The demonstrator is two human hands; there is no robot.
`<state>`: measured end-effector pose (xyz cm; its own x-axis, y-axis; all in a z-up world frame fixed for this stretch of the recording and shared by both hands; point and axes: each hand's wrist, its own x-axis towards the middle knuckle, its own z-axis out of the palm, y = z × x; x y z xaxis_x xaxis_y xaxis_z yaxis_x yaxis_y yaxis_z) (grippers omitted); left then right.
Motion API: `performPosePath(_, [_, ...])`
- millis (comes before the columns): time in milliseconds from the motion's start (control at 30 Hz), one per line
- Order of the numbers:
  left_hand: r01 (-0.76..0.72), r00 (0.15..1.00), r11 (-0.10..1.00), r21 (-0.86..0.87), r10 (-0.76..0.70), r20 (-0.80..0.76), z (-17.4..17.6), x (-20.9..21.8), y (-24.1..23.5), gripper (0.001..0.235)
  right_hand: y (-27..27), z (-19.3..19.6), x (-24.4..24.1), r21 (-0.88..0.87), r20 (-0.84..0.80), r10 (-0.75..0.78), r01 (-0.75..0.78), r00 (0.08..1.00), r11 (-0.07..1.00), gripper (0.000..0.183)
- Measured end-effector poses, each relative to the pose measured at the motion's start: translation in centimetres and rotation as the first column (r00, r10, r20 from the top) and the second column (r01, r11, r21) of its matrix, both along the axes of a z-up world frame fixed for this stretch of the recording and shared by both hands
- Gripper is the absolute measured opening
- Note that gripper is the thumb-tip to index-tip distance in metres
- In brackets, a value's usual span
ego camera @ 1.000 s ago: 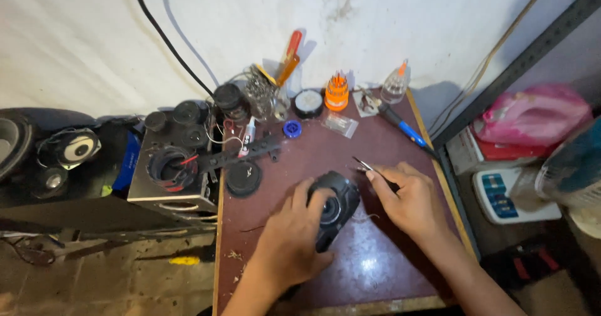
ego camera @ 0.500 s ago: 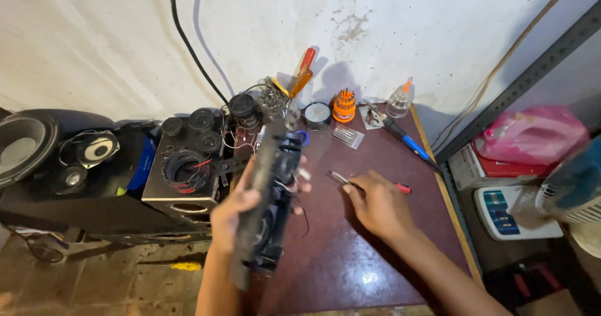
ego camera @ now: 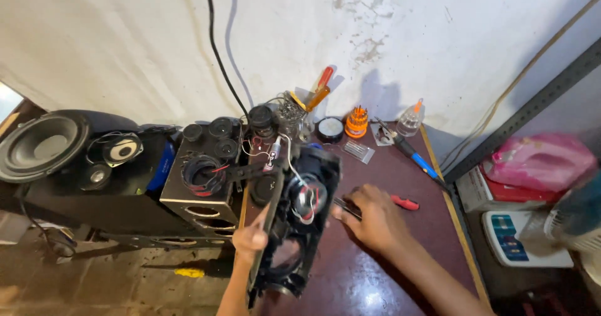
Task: The person uses a screwdriver to tighten screws on a speaker assembly, then uses a utility knife to trim excess material around the speaker cone. The person continues to adjust and tighten components on the speaker.
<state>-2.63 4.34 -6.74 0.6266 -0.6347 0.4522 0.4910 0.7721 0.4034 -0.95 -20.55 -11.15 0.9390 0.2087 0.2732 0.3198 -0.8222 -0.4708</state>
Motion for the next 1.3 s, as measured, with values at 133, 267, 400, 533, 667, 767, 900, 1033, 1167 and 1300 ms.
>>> performPosePath(133, [-0.014, 0.999, 1.000, 0.023, 0.015, -0.030, -1.1, 0.2, 0.0, 0.088, 0.3, -0.5, 0.2, 0.024, -0.112, -0.029, 0.032, 0.993, 0.999, 0.013])
performPosePath(267, [-0.002, 0.990, 0.997, 0.081, 0.013, -0.139, -1.8, 0.0, 0.6, 0.104, 0.5, -0.7, 0.3, -0.050, -0.002, 0.041, -0.041, 0.999, 0.998, 0.008])
performPosePath(400, [-0.010, 0.968, 0.989, 0.150, 0.047, -0.245, -1.1, -0.1, 0.3, 0.105, 0.2, -1.6, -0.2, -0.020, -0.150, -0.056, 0.054, 0.987, 0.998, 0.019])
performPosePath(533, [0.044, 0.961, 0.992, 0.116, -0.010, -0.275, -3.2, 0.5, 1.5, 0.104, -0.3, -0.5, -0.1, 0.194, -0.265, -0.143, 0.198, 0.954, 0.961, 0.018])
performPosePath(667, [0.087, 0.990, 0.992, 0.087, -0.077, -0.115, -3.5, 0.8, 1.9, 0.104, -0.4, -1.3, 0.1, 0.170, -0.107, -0.115, 0.132, 0.988, 0.977, 0.010])
performPosePath(767, [0.173, 0.984, 0.983, 0.055, -0.170, -0.062, -5.8, 1.2, 2.8, 0.102, -0.9, -3.0, 0.4, 0.067, -0.112, -0.154, 0.162, 0.982, 0.985, 0.018])
performPosePath(900, [0.140, 0.980, 0.990, 0.034, -0.134, -0.144, -6.3, 1.0, 2.9, 0.102, -0.5, -1.9, 0.5, 0.117, -0.079, -0.190, 0.198, 0.979, 0.973, 0.013])
performPosePath(1033, [0.138, 0.986, 0.989, 0.050, -0.133, -0.097, -3.7, 0.6, 1.8, 0.100, -0.4, -1.6, 0.4, 0.051, -0.121, -0.248, 0.255, 0.961, 0.966, 0.020])
performPosePath(1167, [0.069, 0.978, 0.993, 0.094, -0.049, -0.201, -1.2, 0.3, 0.6, 0.100, 0.1, -1.0, 0.0, -0.115, -0.214, -0.218, 0.197, 0.952, 0.974, 0.025])
performPosePath(1300, [-0.114, 0.936, 0.956, 0.272, 0.195, -0.292, -3.3, 0.4, 0.3, 0.105, 0.3, -2.0, -0.2, -0.195, 0.156, -0.075, 0.106, 0.985, 0.975, 0.031])
